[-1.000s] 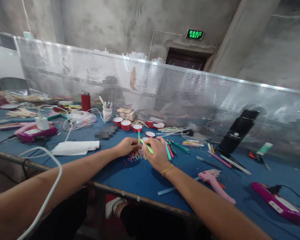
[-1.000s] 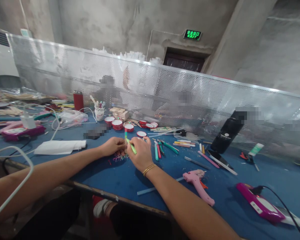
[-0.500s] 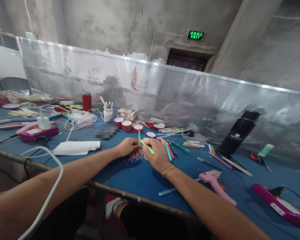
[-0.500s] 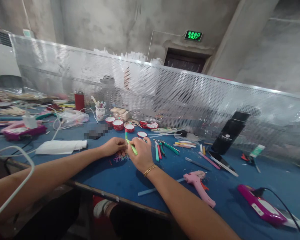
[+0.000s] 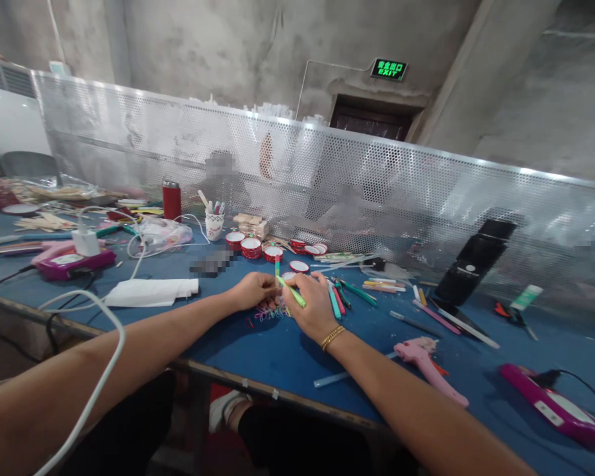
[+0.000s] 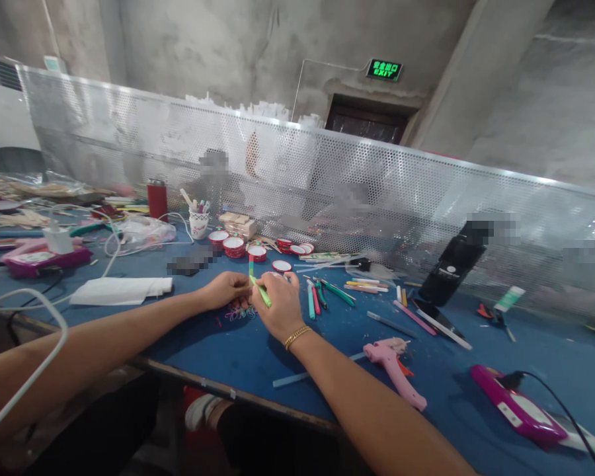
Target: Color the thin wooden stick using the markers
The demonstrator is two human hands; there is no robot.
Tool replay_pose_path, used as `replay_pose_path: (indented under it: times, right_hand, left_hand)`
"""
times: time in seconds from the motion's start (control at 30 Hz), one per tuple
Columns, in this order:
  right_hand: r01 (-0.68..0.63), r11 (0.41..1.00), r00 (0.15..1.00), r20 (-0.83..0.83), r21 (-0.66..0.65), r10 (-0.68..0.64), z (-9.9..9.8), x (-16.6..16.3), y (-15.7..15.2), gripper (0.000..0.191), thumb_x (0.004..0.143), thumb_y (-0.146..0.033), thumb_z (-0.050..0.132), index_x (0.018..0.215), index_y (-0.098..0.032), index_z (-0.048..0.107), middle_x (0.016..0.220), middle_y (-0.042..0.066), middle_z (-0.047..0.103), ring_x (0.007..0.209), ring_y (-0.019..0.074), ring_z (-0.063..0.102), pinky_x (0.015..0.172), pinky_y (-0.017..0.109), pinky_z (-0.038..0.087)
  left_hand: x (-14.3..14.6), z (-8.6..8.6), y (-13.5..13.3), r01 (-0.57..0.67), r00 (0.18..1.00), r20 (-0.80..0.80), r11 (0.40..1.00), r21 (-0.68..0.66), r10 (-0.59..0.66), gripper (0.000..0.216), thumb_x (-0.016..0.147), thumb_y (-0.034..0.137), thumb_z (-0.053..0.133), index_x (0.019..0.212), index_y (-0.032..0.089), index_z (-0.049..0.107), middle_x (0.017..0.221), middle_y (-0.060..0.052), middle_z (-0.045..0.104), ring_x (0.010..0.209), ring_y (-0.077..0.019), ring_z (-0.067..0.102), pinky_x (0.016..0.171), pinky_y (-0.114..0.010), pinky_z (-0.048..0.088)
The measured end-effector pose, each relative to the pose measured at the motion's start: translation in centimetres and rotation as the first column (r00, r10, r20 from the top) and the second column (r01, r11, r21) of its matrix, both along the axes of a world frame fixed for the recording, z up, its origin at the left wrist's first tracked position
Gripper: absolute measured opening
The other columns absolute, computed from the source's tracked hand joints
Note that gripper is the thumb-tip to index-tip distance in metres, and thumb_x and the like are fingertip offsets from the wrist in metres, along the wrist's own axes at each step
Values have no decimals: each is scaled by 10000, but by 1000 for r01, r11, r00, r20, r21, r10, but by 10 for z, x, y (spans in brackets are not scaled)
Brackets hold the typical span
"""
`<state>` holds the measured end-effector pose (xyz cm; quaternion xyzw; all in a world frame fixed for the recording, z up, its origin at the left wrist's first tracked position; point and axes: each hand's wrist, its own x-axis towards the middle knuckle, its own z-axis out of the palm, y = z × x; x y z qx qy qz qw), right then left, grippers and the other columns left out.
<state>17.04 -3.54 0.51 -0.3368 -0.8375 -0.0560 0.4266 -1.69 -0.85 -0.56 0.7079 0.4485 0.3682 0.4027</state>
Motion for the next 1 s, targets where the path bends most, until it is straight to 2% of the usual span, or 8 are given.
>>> replay_pose_path:
  times: [0.27, 0.5, 0.77, 1.0]
  right_hand:
    - [47, 999, 998, -39, -19, -47, -1, 0, 1, 107, 916, -269, 485, 859, -228, 565, 857, 1, 691, 855, 176, 607, 1004, 379, 257]
    - [4, 1000, 1000, -15, 4, -4, 0, -1, -2, 133, 929, -297, 471, 877, -226, 569, 860, 2, 685, 859, 170, 605, 1009, 374, 263]
    - [-5, 1000, 1000, -7, 2, 5, -1, -1, -2, 130, 938, -305, 469, 893, -224, 561, 879, 9, 683, 879, 173, 601, 1005, 373, 263]
    - [45, 999, 999, -3, 3, -45, 0, 0, 0, 109, 922, -277, 483, 868, -227, 563, 840, 1, 677, 863, 176, 600, 1014, 384, 245]
  left_hand:
    - [0, 1, 0, -10, 1000, 4, 1000, -18, 10, 371, 735, 511, 686, 688, 162, 572, 611, -9, 680, 544, -138, 649, 486, -206, 481]
    - [2, 5, -4, -15, 1000, 14, 1000, -23, 15, 349, 742, 485, 693, 681, 161, 579, 557, 7, 654, 523, -132, 631, 478, -206, 469]
    - [0, 0, 0, -11, 1000, -3, 1000, -3, 11, 349, 753, 498, 673, 699, 164, 586, 574, -1, 663, 540, -146, 643, 488, -215, 477]
    - [0, 3, -2, -7, 1000, -1, 1000, 1, 7, 334, 760, 473, 670, 685, 161, 578, 569, -10, 667, 532, -150, 639, 485, -222, 473]
